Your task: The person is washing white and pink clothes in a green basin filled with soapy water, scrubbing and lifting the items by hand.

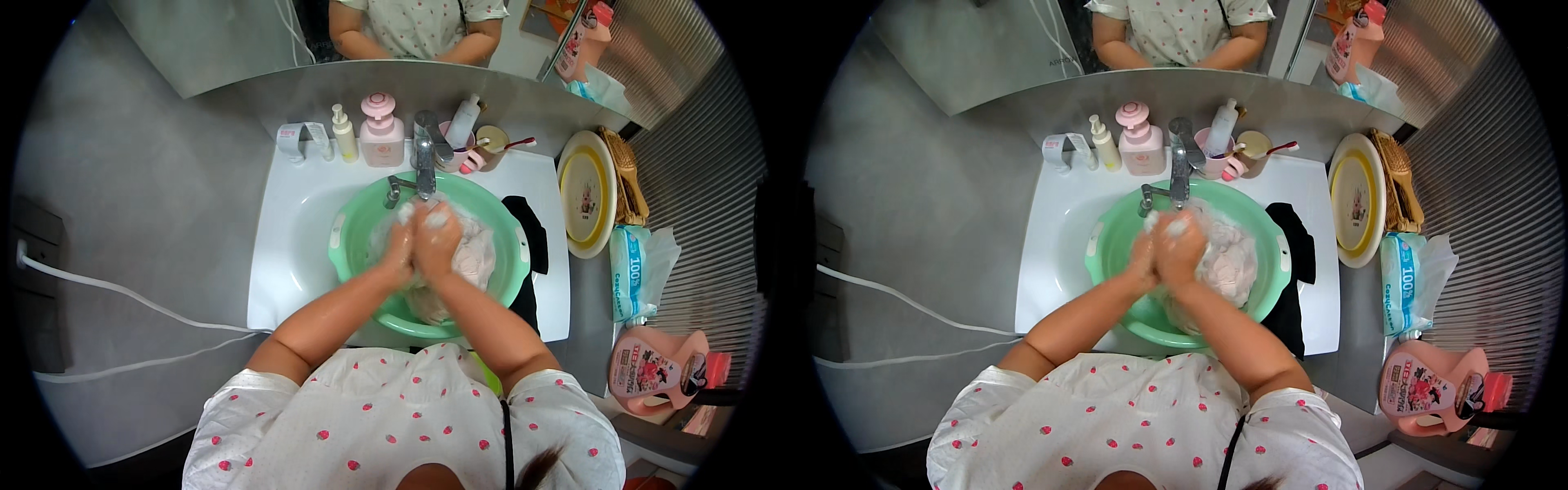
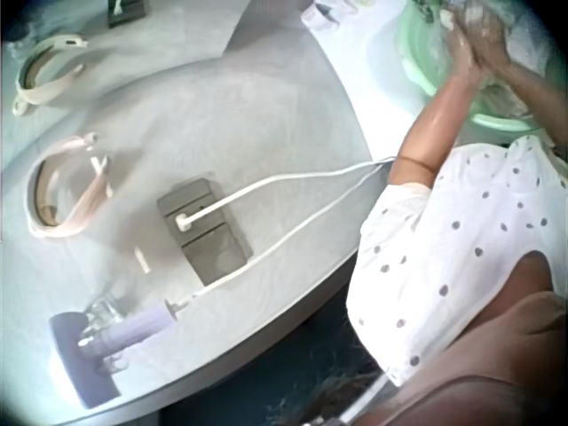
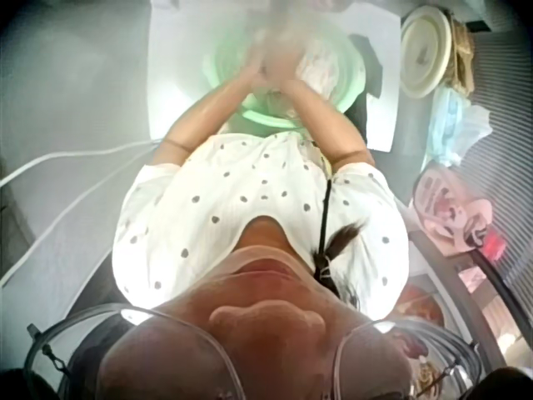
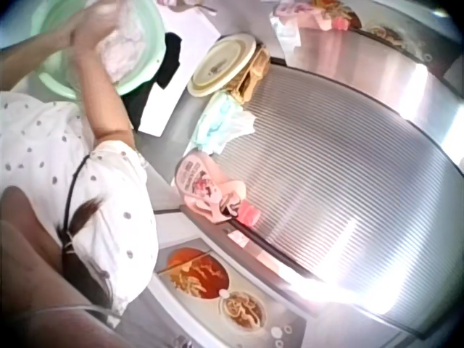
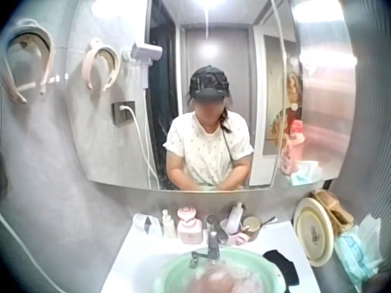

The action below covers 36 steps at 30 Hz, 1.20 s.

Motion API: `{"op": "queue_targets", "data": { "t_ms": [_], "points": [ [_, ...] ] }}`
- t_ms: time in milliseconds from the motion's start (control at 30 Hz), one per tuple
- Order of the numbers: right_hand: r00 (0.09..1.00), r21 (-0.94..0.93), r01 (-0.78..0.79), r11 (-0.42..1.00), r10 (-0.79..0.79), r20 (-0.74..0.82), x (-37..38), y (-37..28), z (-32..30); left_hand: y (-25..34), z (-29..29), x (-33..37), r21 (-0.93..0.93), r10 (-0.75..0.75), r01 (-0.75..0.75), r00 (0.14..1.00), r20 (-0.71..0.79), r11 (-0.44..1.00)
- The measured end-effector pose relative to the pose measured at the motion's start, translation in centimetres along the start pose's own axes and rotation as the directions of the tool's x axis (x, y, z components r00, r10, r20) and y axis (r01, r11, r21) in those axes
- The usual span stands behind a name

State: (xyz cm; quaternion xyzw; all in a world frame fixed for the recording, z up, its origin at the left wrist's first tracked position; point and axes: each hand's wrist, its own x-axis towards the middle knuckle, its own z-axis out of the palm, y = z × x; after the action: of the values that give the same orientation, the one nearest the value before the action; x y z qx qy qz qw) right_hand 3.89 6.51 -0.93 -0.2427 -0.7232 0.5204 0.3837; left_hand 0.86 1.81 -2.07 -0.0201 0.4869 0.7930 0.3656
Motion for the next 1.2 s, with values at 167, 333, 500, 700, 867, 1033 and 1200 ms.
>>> {"op": "queue_targets", "data": {
  "t_ms": [167, 333, 500, 700, 867, 1033, 1200],
  "points": [
    [0.956, -0.083, 0.286, 0.955, -0.290, -0.036, -2.3, 1.4, 1.2, 0.4, -1.6, 1.5, -0.023, -0.125, 0.123, 0.981, -0.148, 0.992],
    [0.983, 0.065, -0.183, 0.981, 0.183, 0.008, 2.6, 2.4, -1.8, -0.3, 0.8, -2.2, -0.101, -0.178, 0.195, 0.972, 0.155, 0.976],
    [0.957, 0.234, 0.264, 0.936, -0.285, 0.062, -3.3, -0.4, -0.1, 0.9, -2.3, 2.3, -0.272, -0.053, 0.064, 0.997, 0.047, 0.960],
    [0.997, -0.128, 0.074, 0.989, -0.075, 0.001, 1.3, -0.3, -0.8, 0.6, 0.7, -2.3, -0.175, -0.080, 0.087, 0.996, 0.049, 0.981],
    [0.978, 0.159, -0.209, 0.965, 0.205, 0.040, 4.8, 0.7, -4.1, 1.2, 1.0, -2.0, 0.037, -0.123, 0.131, 0.978, -0.170, 0.991],
    [0.979, 0.525, -0.189, 0.830, 0.202, 0.034, 6.0, -4.2, -6.2, 6.9, -0.8, -2.6, 0.191, 0.093, -0.108, 0.992, 0.088, 0.976],
    [0.822, 0.057, 0.371, 0.927, -0.356, 0.445, 1.6, -1.9, -4.4, 5.1, 0.1, -3.4, 0.081, 0.001, -0.016, 0.983, 0.185, 0.997]
  ]
}}
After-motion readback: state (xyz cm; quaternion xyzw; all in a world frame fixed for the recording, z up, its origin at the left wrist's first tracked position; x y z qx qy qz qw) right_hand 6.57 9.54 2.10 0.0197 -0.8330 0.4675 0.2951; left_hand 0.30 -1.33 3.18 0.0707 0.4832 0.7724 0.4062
